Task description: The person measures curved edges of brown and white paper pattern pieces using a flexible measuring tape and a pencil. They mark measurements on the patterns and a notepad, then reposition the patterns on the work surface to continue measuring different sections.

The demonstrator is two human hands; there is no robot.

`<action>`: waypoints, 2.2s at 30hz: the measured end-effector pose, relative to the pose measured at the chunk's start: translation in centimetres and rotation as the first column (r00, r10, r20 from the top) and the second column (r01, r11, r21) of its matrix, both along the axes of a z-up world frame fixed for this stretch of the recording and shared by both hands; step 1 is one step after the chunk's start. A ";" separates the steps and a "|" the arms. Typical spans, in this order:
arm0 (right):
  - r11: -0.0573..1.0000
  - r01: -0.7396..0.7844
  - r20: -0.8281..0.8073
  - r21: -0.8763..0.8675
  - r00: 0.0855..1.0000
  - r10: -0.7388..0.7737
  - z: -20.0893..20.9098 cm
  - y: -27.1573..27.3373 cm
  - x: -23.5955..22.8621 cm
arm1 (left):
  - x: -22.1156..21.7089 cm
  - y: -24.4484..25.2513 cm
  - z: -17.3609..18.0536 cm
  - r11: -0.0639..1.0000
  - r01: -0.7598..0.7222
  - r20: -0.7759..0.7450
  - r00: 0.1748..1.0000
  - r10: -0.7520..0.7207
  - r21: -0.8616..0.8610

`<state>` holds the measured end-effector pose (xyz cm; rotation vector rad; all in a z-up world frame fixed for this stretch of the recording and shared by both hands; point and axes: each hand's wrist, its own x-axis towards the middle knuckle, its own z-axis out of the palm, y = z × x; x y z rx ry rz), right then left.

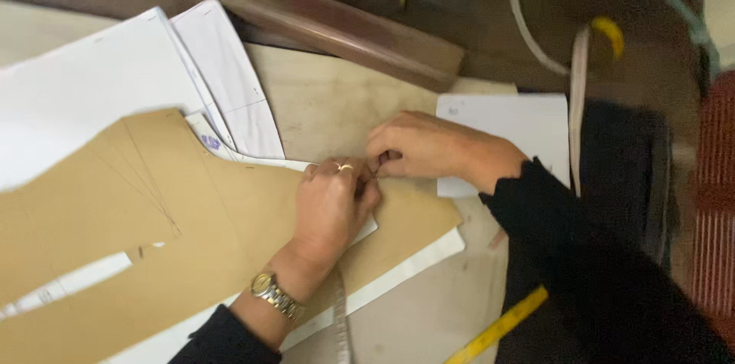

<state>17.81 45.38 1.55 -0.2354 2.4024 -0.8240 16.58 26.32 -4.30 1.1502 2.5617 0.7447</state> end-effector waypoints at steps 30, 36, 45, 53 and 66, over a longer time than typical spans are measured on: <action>0.892 -0.239 -0.315 -0.383 0.942 0.117 -3.3 1.6 -0.2 | 4.6 0.5 0.2 0.917 -0.373 -0.012 0.926 0.378 0.138; 0.877 -0.303 -0.394 -0.373 0.908 0.145 -3.4 1.6 0.0 | 4.8 0.9 0.0 0.899 -0.418 -0.002 0.907 0.422 0.130; 0.885 -0.337 -0.462 -0.322 0.872 0.163 -3.4 1.9 0.0 | 4.8 1.1 0.2 0.897 -0.420 0.005 0.906 0.424 0.139; 0.886 -0.335 -0.441 -0.319 0.880 0.174 -3.5 1.9 0.0 | 4.9 1.1 -0.1 0.896 -0.430 0.015 0.902 0.431 0.109; 0.873 -0.381 -0.500 -0.306 0.844 0.194 -4.2 2.0 -0.1 | 4.9 1.3 -0.5 0.888 -0.443 -0.019 0.894 0.448 0.120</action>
